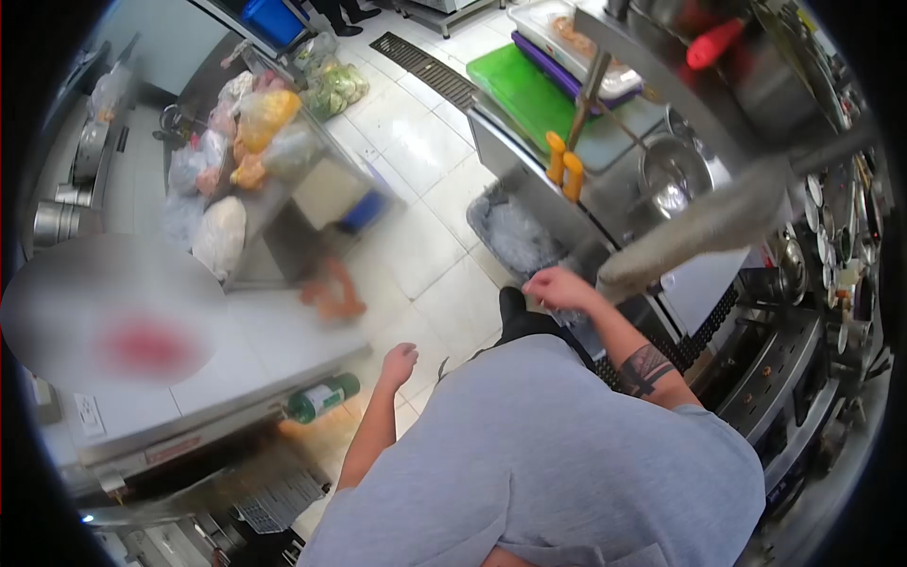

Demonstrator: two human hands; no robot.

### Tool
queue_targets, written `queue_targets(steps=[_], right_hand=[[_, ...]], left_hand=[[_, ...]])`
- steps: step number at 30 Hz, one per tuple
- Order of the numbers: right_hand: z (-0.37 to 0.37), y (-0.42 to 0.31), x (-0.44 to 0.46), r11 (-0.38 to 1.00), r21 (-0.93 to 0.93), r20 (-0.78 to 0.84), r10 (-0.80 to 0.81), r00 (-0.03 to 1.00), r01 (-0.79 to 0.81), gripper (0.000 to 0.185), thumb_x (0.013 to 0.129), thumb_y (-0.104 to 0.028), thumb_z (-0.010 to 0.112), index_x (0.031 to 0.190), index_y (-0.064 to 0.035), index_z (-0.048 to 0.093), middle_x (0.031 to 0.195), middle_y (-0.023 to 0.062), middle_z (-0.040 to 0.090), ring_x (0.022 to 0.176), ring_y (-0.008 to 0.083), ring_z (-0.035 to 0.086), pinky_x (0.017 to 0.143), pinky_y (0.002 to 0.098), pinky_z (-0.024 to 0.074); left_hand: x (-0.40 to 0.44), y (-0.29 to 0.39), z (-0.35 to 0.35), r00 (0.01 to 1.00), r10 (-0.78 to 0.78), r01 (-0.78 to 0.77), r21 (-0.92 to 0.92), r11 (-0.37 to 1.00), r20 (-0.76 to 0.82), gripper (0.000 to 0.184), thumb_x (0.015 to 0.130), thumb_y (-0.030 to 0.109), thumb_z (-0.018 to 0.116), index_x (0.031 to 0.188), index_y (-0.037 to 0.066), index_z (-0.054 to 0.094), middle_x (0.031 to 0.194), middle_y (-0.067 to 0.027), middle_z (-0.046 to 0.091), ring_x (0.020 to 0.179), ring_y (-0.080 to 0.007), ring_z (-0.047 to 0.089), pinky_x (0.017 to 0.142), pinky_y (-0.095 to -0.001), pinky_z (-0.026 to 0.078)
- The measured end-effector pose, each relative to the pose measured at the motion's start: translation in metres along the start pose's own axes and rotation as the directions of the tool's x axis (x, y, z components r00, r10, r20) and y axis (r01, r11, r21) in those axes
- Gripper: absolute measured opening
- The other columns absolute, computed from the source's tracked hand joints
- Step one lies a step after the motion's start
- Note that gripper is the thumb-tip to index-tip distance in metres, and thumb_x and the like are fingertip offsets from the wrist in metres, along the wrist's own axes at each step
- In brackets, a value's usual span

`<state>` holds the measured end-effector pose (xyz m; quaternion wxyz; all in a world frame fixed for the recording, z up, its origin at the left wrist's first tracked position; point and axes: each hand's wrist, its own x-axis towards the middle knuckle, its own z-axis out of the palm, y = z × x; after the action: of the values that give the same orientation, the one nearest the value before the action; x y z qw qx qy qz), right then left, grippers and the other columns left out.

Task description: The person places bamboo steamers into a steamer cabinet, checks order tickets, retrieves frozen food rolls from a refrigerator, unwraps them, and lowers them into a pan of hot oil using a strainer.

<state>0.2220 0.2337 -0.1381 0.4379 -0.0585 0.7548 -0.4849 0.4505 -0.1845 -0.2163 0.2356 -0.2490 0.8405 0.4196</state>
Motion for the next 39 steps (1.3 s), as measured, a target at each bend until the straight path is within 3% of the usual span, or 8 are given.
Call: queue_targets(steps=[6, 13, 17, 18, 21, 25, 29, 39], right_hand=[[0.001, -0.104, 0.066, 0.864, -0.387, 0.176, -0.274, 0.945, 0.323, 0.042, 0.098, -0.042, 0.062, 0.108, -0.0028, 0.074, 0.098, 0.0172, 0.075, 0.089, 0.0331, 0.071, 0.082, 0.0418, 0.0547], [-0.059, -0.184, 0.141, 0.908, -0.370, -0.021, -0.220, 0.975, 0.196, 0.037, 0.097, -0.039, 0.065, 0.101, -0.0036, 0.074, 0.092, 0.0183, 0.073, 0.086, 0.0319, 0.070, 0.078, 0.0426, 0.0543], [-0.078, -0.210, 0.167, 0.963, -0.268, -0.303, -0.089, 0.949, 0.004, 0.035, 0.096, -0.037, 0.065, 0.095, -0.0023, 0.073, 0.091, 0.0174, 0.073, 0.085, 0.0336, 0.069, 0.075, 0.0444, 0.0536], [-0.078, -0.220, 0.170, 0.988, -0.152, -0.366, -0.032, 0.930, -0.026, 0.033, 0.095, -0.035, 0.066, 0.095, -0.0029, 0.073, 0.091, 0.0162, 0.074, 0.083, 0.0323, 0.069, 0.075, 0.0435, 0.0541], [-0.064, -0.240, 0.185, 0.999, -0.010, -0.493, 0.028, 0.870, -0.038, 0.030, 0.096, -0.034, 0.068, 0.097, -0.0038, 0.073, 0.085, 0.0132, 0.073, 0.078, 0.0251, 0.067, 0.071, 0.0392, 0.0527], [-0.030, -0.240, 0.222, 0.994, -0.074, -0.631, 0.017, 0.776, -0.081, 0.032, 0.095, -0.035, 0.065, 0.097, -0.0037, 0.072, 0.093, 0.0179, 0.074, 0.085, 0.0362, 0.069, 0.077, 0.0469, 0.0538], [-0.002, -0.274, 0.225, 0.998, 0.021, -0.726, 0.059, 0.686, -0.063, 0.037, 0.091, -0.037, 0.066, 0.094, -0.0011, 0.073, 0.092, 0.0218, 0.073, 0.086, 0.0399, 0.069, 0.078, 0.0483, 0.0543], [0.091, -0.238, 0.204, 0.959, 0.257, -0.906, 0.283, 0.316, -0.123, 0.028, 0.088, -0.030, 0.067, 0.089, -0.0025, 0.070, 0.085, 0.0180, 0.071, 0.080, 0.0369, 0.067, 0.074, 0.0468, 0.0521]], left_hand=[[0.068, -0.010, -0.049, 0.975, -0.180, 0.155, -0.174, 0.972, -0.134, 0.037, 0.090, 0.017, 0.063, 0.119, -0.005, 0.070, 0.109, -0.0206, 0.074, 0.086, -0.0260, 0.074, 0.080, -0.0375, 0.058], [0.163, 0.004, -0.119, 0.922, -0.347, 0.357, -0.031, 0.934, 0.171, 0.028, 0.093, 0.017, 0.064, 0.115, 0.001, 0.071, 0.095, -0.0111, 0.074, 0.077, -0.0238, 0.073, 0.058, -0.0364, 0.054], [0.282, 0.055, -0.180, 0.873, -0.293, 0.227, 0.208, 0.951, 0.389, 0.026, 0.093, 0.015, 0.063, 0.114, 0.002, 0.071, 0.092, -0.0112, 0.073, 0.076, -0.0251, 0.073, 0.057, -0.0360, 0.053], [0.345, 0.008, -0.190, 0.814, 0.007, -0.140, 0.185, 0.973, 0.580, 0.025, 0.092, 0.015, 0.064, 0.112, 0.002, 0.072, 0.090, -0.0116, 0.073, 0.074, -0.0246, 0.073, 0.057, -0.0373, 0.054], [0.445, 0.088, -0.223, 0.881, -0.157, 0.096, 0.156, 0.983, 0.447, 0.025, 0.092, 0.015, 0.065, 0.111, 0.000, 0.072, 0.087, -0.0124, 0.073, 0.073, -0.0236, 0.073, 0.059, -0.0358, 0.054], [0.549, 0.215, -0.264, 0.868, 0.068, -0.175, 0.175, 0.969, 0.491, 0.028, 0.092, 0.014, 0.060, 0.114, 0.000, 0.070, 0.088, -0.0121, 0.072, 0.070, -0.0206, 0.070, 0.058, -0.0331, 0.054], [0.612, 0.300, -0.266, 0.830, 0.071, -0.145, 0.091, 0.985, 0.553, 0.026, 0.094, 0.016, 0.059, 0.115, 0.003, 0.066, 0.095, -0.0112, 0.070, 0.075, -0.0232, 0.071, 0.059, -0.0347, 0.053], [0.661, 0.320, -0.202, 0.596, -0.029, -0.570, 0.448, 0.689, 0.802, 0.030, 0.091, 0.013, 0.060, 0.115, -0.002, 0.070, 0.089, -0.0139, 0.074, 0.070, -0.0252, 0.074, 0.053, -0.0361, 0.054]])
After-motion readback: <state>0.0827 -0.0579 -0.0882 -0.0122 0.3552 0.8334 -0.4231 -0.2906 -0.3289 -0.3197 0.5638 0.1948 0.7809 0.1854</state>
